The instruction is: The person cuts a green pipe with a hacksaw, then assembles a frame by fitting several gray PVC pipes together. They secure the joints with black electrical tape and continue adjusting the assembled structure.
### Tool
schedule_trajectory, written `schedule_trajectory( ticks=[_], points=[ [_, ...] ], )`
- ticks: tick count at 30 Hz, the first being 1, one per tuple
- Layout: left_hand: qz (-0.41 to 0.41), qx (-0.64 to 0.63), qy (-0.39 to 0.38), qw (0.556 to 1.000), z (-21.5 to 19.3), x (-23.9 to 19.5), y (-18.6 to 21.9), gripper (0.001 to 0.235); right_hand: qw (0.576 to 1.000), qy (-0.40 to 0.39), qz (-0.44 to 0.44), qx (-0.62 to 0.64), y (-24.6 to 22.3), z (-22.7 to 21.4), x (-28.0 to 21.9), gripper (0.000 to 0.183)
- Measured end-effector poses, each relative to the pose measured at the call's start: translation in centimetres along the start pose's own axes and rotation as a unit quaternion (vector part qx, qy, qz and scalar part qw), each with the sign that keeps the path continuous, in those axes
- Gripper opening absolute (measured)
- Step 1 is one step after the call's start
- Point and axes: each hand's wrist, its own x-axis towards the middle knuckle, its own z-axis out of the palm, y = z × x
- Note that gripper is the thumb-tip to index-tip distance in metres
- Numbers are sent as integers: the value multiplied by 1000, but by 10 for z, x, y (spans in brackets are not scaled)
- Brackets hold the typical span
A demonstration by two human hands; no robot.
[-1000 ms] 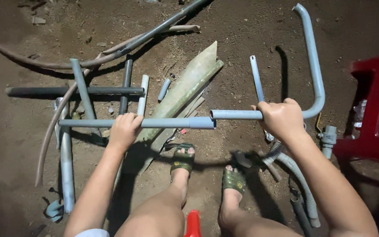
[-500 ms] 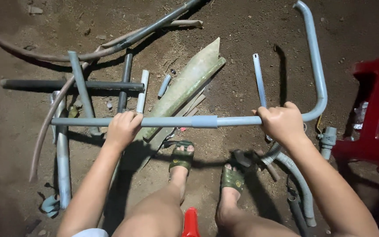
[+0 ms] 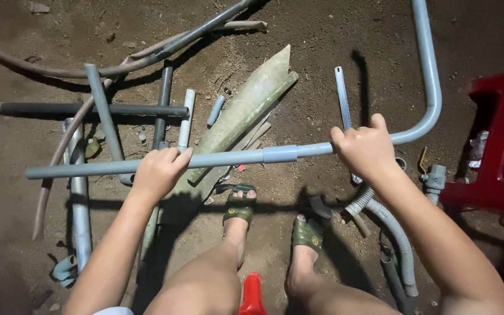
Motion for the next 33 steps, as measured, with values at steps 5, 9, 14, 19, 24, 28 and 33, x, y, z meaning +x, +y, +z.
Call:
schedule_trajectory(
  ticks=[5,9,14,19,24,28,33],
  points=[
    [7,13,20,1000,2,5,5,24,1000,-16,4,19,-4,2,-6,12],
    [19,19,72,997,-3,19,13,27,999,-31,9,39,-2,1,-7,9],
    [29,15,79,996,-10,30,28,30,999,-30,-2,37,-17,10,-7,14],
    [33,1,70,997,-19,41,39,25,999,-15,-15,25,-23,-9,8,45],
    [16,-5,69,997,-17,39,37,25,999,-9,-15,34,-18,-28,17,67],
    [0,-24,63,998,-17,32,34,22,996,33,4,79,-2,2,1,53],
    [-1,-12,61,998,-19,16,19,25,998,58,11,38,23,20,-19,30]
  ],
)
